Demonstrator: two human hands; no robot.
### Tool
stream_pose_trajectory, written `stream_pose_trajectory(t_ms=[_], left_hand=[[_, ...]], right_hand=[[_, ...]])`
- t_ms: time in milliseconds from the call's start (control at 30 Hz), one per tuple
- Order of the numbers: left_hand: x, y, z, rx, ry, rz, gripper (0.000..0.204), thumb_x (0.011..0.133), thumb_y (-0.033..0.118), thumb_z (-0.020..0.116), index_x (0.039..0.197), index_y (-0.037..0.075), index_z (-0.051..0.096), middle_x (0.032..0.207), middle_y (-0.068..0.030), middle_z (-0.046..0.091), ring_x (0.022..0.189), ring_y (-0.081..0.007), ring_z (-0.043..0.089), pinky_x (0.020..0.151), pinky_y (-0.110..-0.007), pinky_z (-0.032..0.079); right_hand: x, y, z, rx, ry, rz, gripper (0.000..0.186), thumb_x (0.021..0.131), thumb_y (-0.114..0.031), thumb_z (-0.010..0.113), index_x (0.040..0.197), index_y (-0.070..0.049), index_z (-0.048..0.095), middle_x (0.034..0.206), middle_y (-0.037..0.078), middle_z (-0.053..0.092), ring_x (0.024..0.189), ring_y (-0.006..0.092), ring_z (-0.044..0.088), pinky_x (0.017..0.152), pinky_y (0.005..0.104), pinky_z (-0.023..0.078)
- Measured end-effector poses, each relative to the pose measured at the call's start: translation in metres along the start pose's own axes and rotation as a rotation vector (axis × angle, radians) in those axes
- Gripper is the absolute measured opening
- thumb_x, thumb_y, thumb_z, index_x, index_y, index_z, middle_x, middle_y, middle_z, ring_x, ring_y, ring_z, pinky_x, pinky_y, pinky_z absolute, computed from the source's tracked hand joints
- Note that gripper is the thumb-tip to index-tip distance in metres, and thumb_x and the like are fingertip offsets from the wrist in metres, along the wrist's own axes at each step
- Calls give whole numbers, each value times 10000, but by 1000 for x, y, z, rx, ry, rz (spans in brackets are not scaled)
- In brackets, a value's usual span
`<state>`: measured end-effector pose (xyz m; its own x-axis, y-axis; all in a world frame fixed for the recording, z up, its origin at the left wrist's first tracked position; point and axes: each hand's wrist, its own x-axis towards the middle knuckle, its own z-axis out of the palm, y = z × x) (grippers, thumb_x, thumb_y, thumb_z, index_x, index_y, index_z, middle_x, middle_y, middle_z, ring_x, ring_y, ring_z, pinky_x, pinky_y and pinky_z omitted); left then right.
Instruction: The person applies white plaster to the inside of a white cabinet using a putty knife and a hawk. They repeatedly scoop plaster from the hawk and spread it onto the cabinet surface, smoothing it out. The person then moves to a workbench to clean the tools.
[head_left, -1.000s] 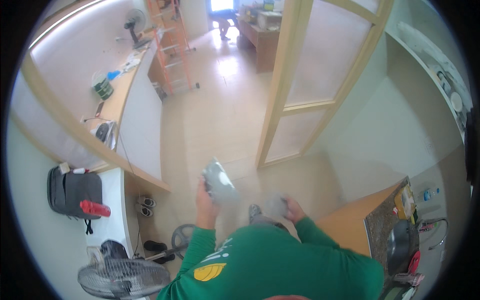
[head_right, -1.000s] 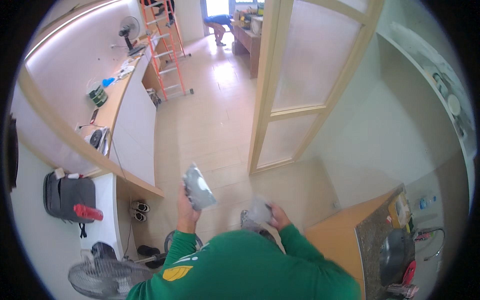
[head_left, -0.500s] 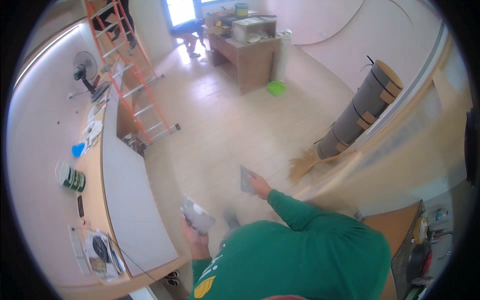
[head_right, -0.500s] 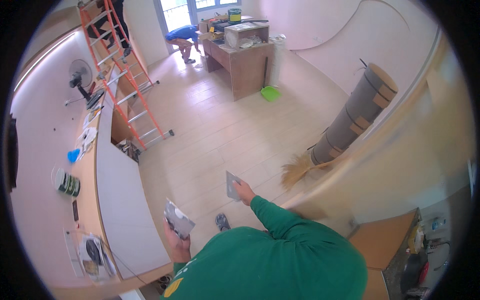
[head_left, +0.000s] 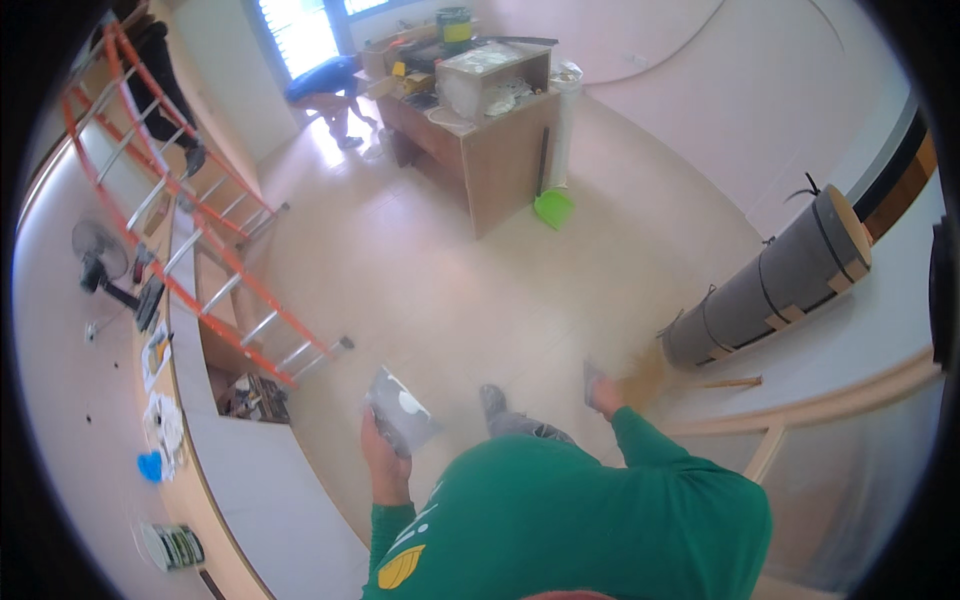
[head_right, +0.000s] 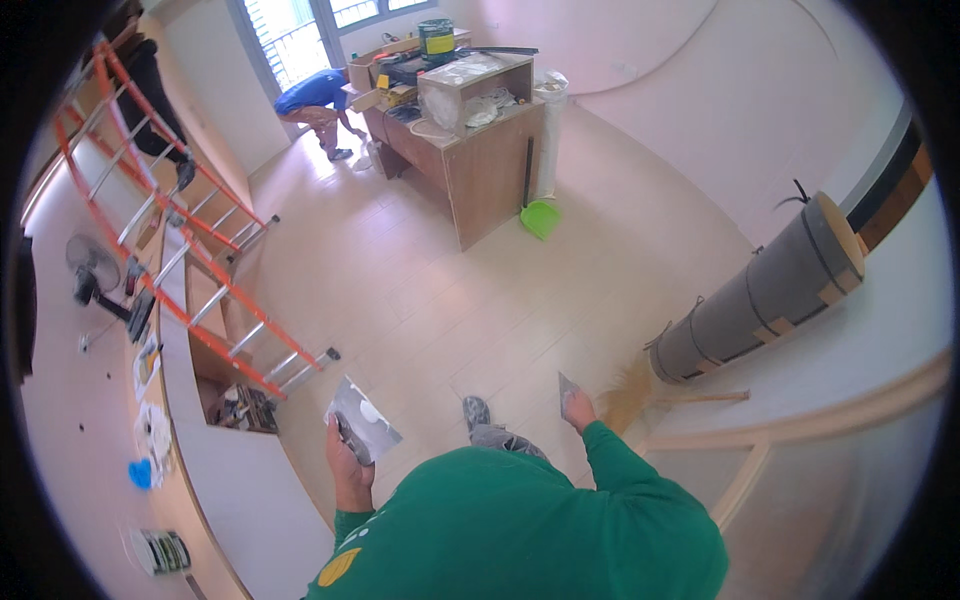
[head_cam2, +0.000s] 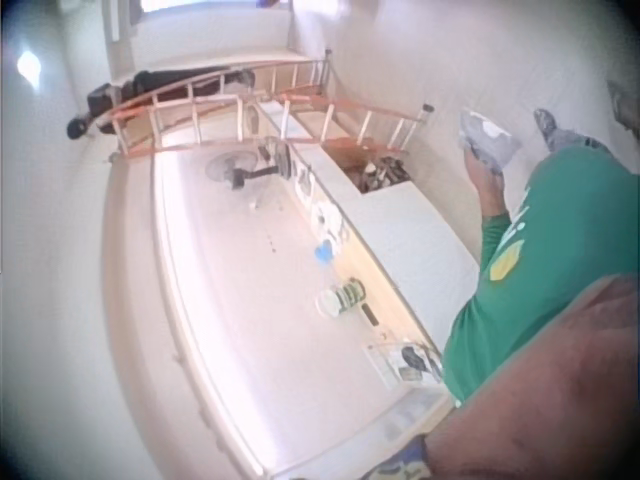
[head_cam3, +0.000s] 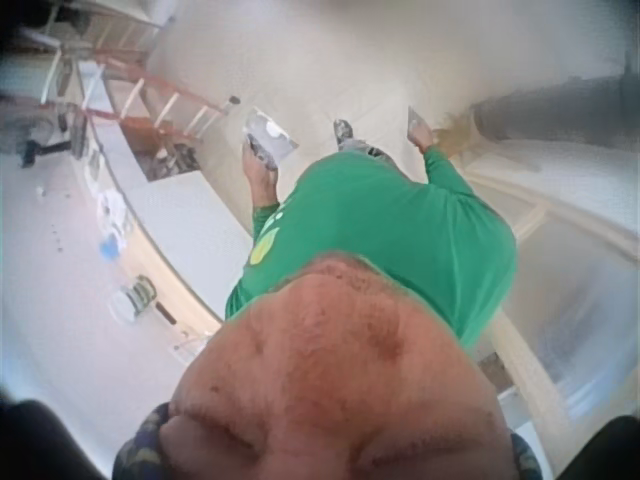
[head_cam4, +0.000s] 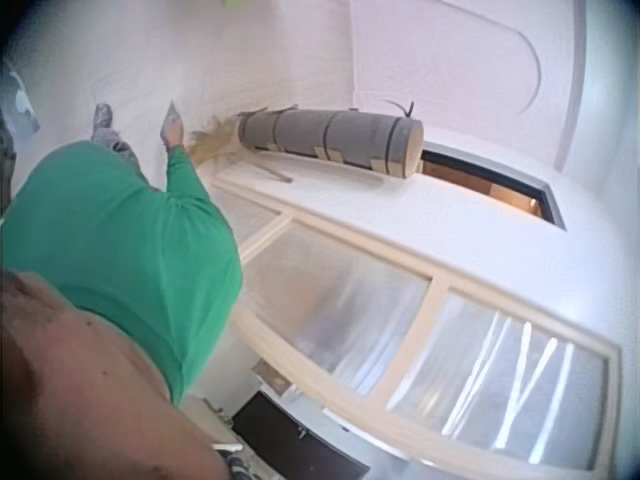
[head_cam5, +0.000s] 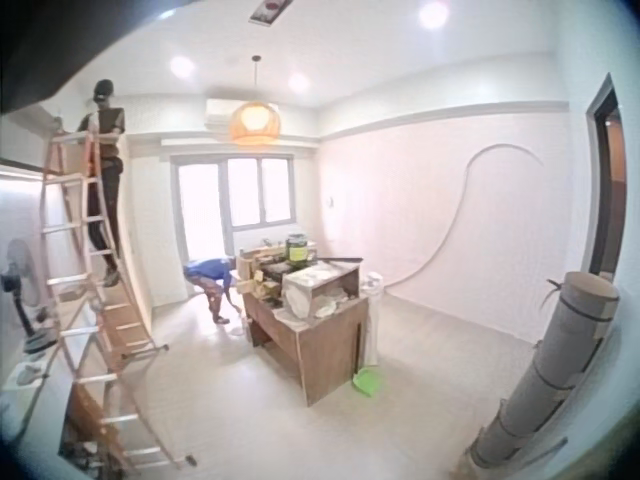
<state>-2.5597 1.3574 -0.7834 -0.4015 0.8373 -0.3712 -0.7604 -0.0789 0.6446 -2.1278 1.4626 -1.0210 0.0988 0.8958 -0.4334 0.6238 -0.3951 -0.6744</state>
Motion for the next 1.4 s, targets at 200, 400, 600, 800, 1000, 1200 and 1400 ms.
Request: stream_pose_trajectory(t_ms=[200, 400, 600, 800, 1000, 1200, 1400], left_hand=[[131, 25, 71, -2, 86, -45, 424, 981, 355, 406, 1251, 40, 489, 1193, -88, 561, 1092, -253, 546, 942, -424, 446], [311, 46, 133, 68, -1, -31, 419, 988, 345, 393, 1253, 36, 489, 1195, -88, 562, 1087, -236, 552, 939, -401, 451], [486, 69, 228, 80, -98, -116, 423, 989, 344, 395, 1248, 23, 490, 1191, -93, 566, 1075, -224, 560, 928, -385, 457], [612, 83, 306, 142, -140, -76, 424, 992, 340, 386, 1245, 15, 484, 1189, -94, 557, 1060, -228, 560, 923, -378, 456], [686, 78, 341, 200, -47, 9, 424, 991, 333, 394, 1256, 11, 476, 1200, -94, 549, 1084, -225, 544, 937, -378, 446], [714, 51, 377, 110, 193, 111, 418, 989, 342, 401, 1262, 36, 482, 1195, -87, 556, 1075, -226, 552, 929, -388, 455], [778, 32, 438, 150, 40, 45, 410, 987, 340, 408, 1259, 44, 487, 1197, -86, 559, 1074, -218, 553, 925, -395, 457]], right_hand=[[164, -200, -36, -165, -11, -484, 405, 943, -194, 394, 1316, -47, 450, 1163, 241, 575, 1117, 398, 519, 951, 405, 416], [298, -450, -123, -194, 87, -648, 394, 939, -97, 412, 1329, -123, 459, 1159, 208, 579, 1070, 357, 548, 916, 388, 432], [417, -581, -171, -293, 361, -909, 336, 920, -73, 439, 1237, -114, 545, 1147, 171, 592, 1037, 362, 549, 886, 411, 437], [557, -661, -229, -617, 360, -1083, 409, 888, -65, 468, 1269, -197, 533, 1210, 115, 571, 1092, 310, 538, 894, 429, 422], [707, -707, -258, -857, 394, -1101, 498, 849, -44, 471, 1300, -251, 513, 1244, 100, 553, 1155, 286, 515, 916, 463, 393], [733, -726, -280, -997, -62, -1119, 472, 773, -18, 490, 1185, -214, 613, 1087, 71, 629, 1005, 272, 595, 785, 410, 463], [790, -750, -267, -965, -114, -1208, 473, 762, -2, 521, 1191, -186, 595, 1124, 68, 608, 969, 294, 580, 786, 406, 451]])
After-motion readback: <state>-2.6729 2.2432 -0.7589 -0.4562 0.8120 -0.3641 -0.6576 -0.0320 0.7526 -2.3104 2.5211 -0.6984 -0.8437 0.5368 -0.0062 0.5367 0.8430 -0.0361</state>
